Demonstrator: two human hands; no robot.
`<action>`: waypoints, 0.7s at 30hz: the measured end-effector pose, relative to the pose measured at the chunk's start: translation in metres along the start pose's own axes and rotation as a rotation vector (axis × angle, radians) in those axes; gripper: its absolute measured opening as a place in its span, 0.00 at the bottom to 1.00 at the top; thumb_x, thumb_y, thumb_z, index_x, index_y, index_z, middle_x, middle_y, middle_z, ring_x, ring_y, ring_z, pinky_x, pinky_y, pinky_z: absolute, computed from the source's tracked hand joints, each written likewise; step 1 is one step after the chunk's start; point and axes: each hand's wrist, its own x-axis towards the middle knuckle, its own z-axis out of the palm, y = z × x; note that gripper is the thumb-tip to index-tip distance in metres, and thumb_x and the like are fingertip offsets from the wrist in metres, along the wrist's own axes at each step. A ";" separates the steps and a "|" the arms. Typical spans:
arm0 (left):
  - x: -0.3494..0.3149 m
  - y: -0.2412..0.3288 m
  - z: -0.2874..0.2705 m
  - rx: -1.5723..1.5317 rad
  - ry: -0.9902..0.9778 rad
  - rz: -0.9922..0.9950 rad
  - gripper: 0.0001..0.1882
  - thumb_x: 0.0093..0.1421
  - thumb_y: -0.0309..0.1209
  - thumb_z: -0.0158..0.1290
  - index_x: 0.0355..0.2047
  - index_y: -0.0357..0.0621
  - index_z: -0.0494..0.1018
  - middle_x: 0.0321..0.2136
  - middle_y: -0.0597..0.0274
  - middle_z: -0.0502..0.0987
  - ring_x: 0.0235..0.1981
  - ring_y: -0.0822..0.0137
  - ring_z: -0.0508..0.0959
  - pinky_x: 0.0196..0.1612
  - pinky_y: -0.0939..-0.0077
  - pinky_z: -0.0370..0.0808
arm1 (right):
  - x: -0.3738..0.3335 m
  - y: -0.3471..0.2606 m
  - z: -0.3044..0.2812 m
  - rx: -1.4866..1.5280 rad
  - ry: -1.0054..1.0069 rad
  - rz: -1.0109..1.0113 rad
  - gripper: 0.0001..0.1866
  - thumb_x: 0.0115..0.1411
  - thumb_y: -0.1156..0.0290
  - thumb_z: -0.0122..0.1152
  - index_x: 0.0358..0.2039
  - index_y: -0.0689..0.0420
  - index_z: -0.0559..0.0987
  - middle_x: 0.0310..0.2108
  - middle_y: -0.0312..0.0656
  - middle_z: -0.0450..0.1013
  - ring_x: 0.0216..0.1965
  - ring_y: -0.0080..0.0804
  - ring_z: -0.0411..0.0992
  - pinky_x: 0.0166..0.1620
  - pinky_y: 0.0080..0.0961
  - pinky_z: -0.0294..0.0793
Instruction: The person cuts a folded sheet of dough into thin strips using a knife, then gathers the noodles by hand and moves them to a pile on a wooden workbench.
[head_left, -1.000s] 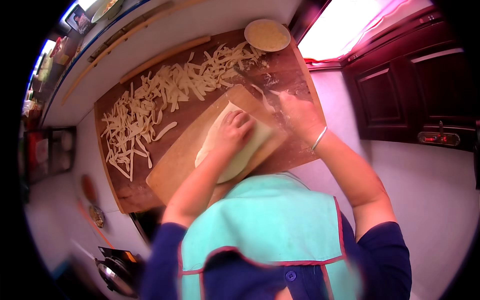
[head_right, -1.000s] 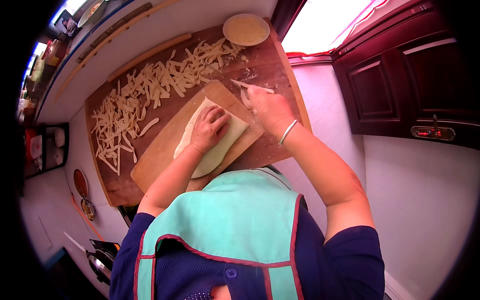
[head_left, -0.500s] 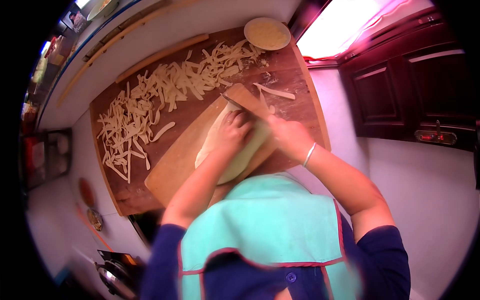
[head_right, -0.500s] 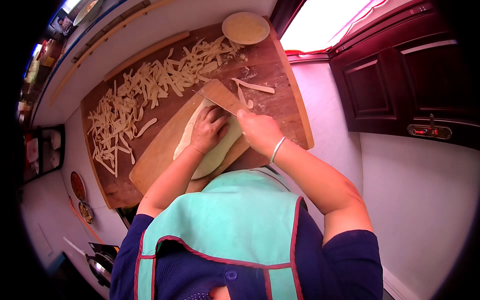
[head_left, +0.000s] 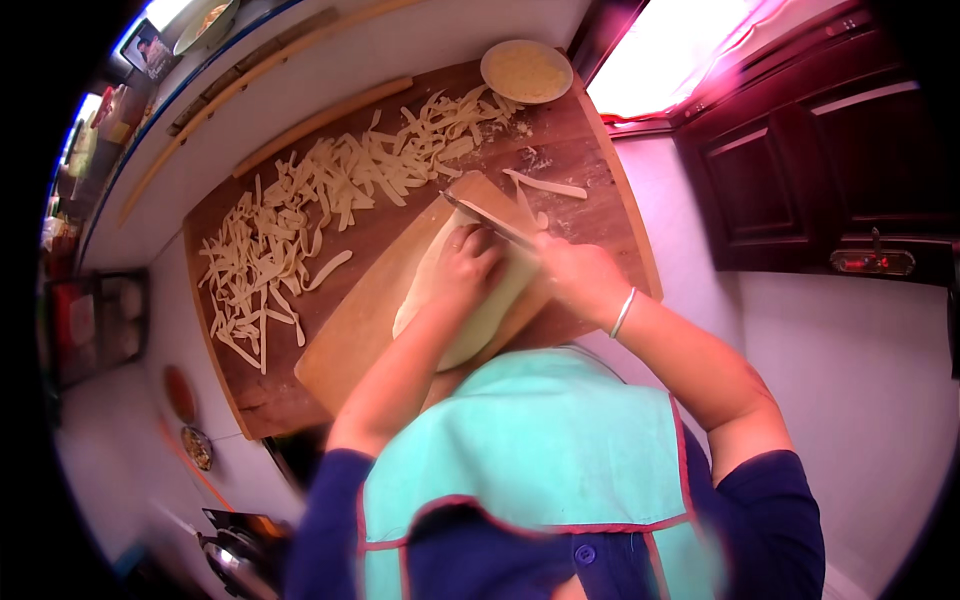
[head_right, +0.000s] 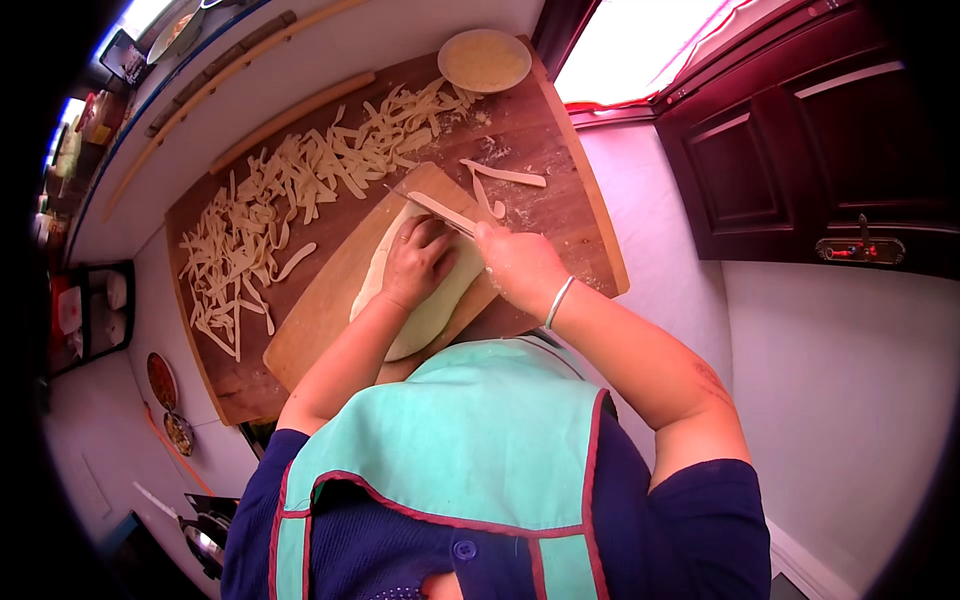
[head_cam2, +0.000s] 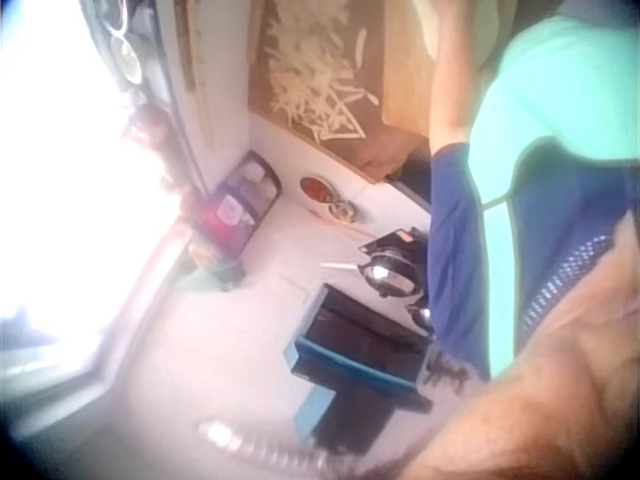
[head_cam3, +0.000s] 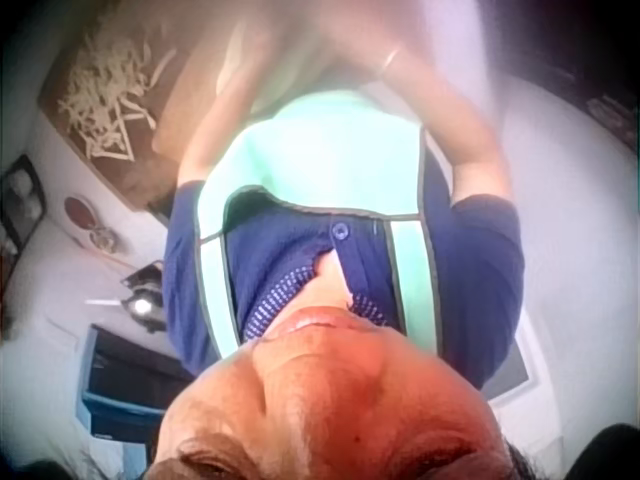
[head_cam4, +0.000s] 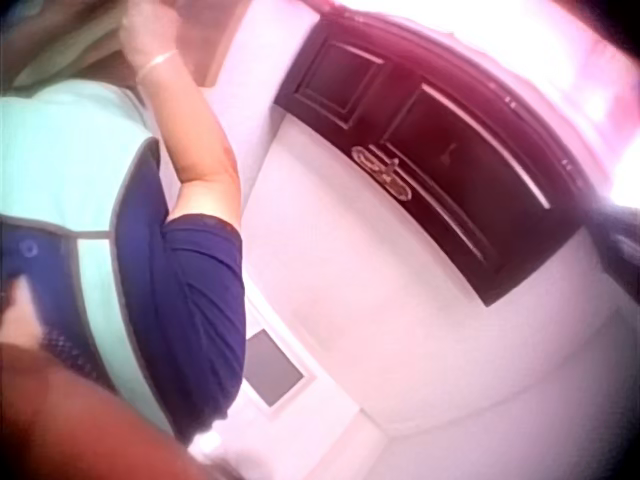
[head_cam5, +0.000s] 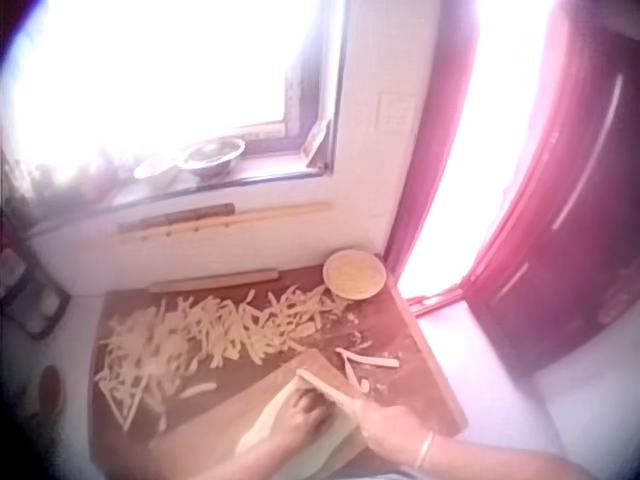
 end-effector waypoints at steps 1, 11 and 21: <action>0.001 0.001 -0.001 -0.006 -0.009 -0.001 0.15 0.47 0.28 0.60 0.38 0.45 0.76 0.41 0.58 0.74 0.48 0.53 0.71 0.52 0.60 0.70 | 0.001 0.004 0.004 0.000 0.004 -0.017 0.05 0.60 0.72 0.44 0.36 0.60 0.65 0.30 0.57 0.72 0.30 0.59 0.73 0.32 0.48 0.72; -0.004 0.002 0.000 0.027 -0.012 0.013 0.14 0.47 0.27 0.60 0.36 0.46 0.77 0.41 0.57 0.74 0.46 0.52 0.72 0.51 0.60 0.71 | 0.042 0.034 -0.021 -0.113 0.122 0.009 0.07 0.59 0.72 0.47 0.36 0.60 0.66 0.30 0.57 0.73 0.31 0.57 0.74 0.32 0.48 0.74; -0.003 0.003 -0.001 0.027 0.008 -0.020 0.13 0.49 0.29 0.60 0.37 0.47 0.77 0.41 0.56 0.74 0.48 0.51 0.71 0.51 0.59 0.71 | 0.001 0.004 -0.002 -0.098 0.018 -0.053 0.08 0.56 0.77 0.48 0.37 0.60 0.64 0.30 0.55 0.73 0.30 0.56 0.74 0.31 0.45 0.74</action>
